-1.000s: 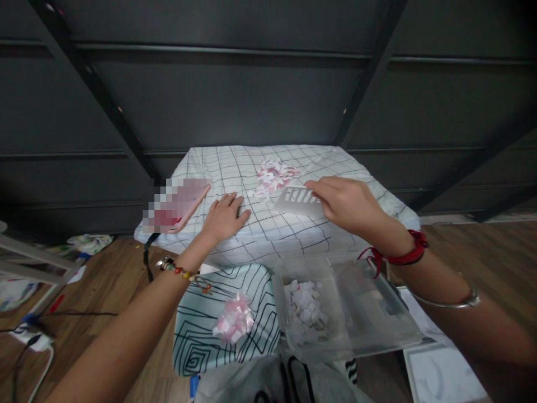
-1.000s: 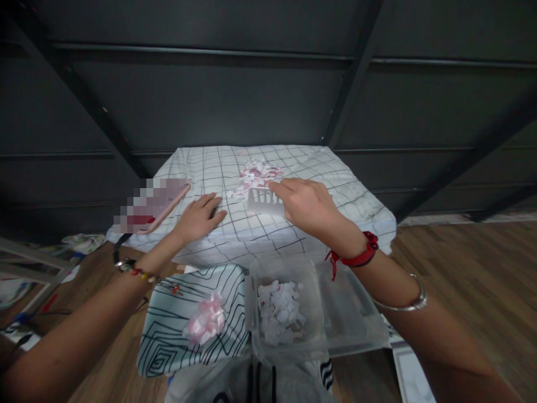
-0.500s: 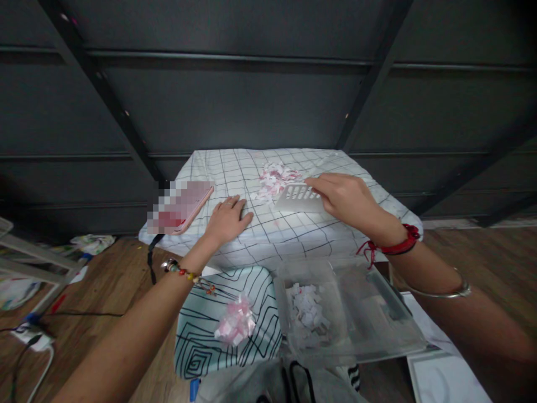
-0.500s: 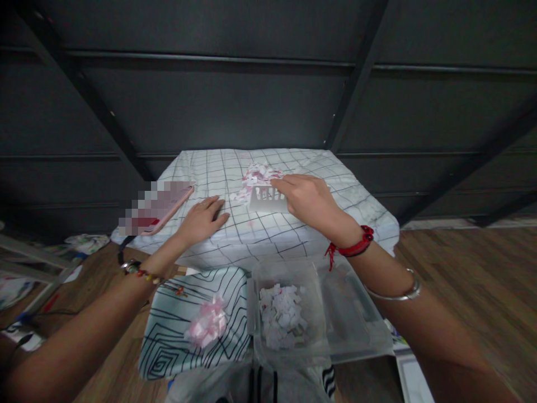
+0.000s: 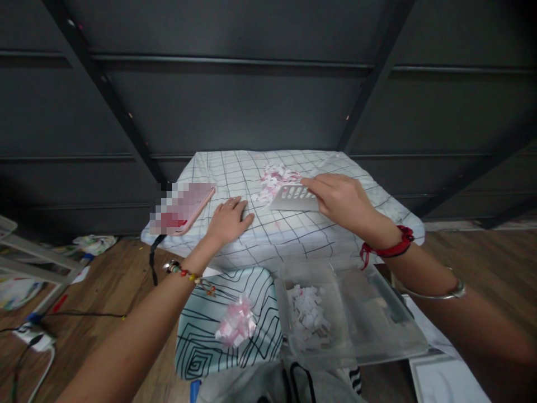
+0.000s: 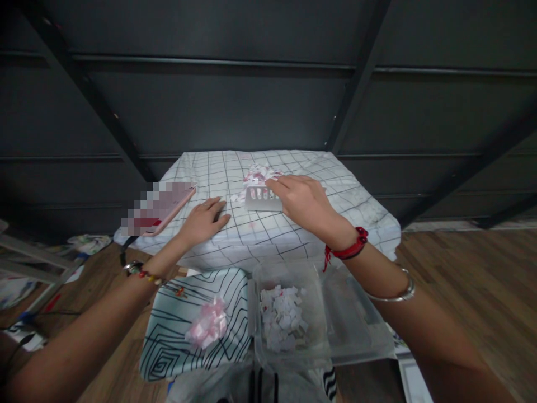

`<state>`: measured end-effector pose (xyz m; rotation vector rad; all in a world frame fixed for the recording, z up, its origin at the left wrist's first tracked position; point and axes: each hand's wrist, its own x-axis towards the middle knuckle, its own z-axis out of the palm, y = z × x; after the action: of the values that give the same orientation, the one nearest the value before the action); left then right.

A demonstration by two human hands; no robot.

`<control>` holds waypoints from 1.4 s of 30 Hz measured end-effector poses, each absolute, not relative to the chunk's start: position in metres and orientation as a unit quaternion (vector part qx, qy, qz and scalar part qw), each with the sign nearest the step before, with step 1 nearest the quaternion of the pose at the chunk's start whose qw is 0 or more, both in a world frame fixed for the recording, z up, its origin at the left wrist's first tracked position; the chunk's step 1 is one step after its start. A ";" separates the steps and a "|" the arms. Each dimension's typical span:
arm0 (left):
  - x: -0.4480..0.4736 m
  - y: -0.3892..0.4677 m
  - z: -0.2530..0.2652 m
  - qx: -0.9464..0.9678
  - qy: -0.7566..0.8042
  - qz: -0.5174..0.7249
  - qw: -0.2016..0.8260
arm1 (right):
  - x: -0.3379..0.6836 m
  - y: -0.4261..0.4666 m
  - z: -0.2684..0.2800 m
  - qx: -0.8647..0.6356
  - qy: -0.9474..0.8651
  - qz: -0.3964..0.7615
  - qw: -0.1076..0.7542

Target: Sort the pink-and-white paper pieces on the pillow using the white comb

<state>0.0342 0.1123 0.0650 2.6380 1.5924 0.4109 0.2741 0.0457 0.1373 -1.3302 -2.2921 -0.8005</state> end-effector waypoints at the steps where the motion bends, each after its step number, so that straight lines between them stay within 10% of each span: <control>1: 0.034 0.112 0.065 0.849 0.512 0.134 0.019 | 0.275 0.046 0.137 -0.474 -0.811 -0.289 0.185; 42: -0.006 0.099 0.061 0.879 0.471 0.067 0.007 | 0.227 0.005 0.146 -0.448 -0.801 -0.351 0.186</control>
<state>-0.0062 0.0993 0.0615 2.7499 1.4738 0.2109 0.2274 0.0045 0.1460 -1.2630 -2.2563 -0.9887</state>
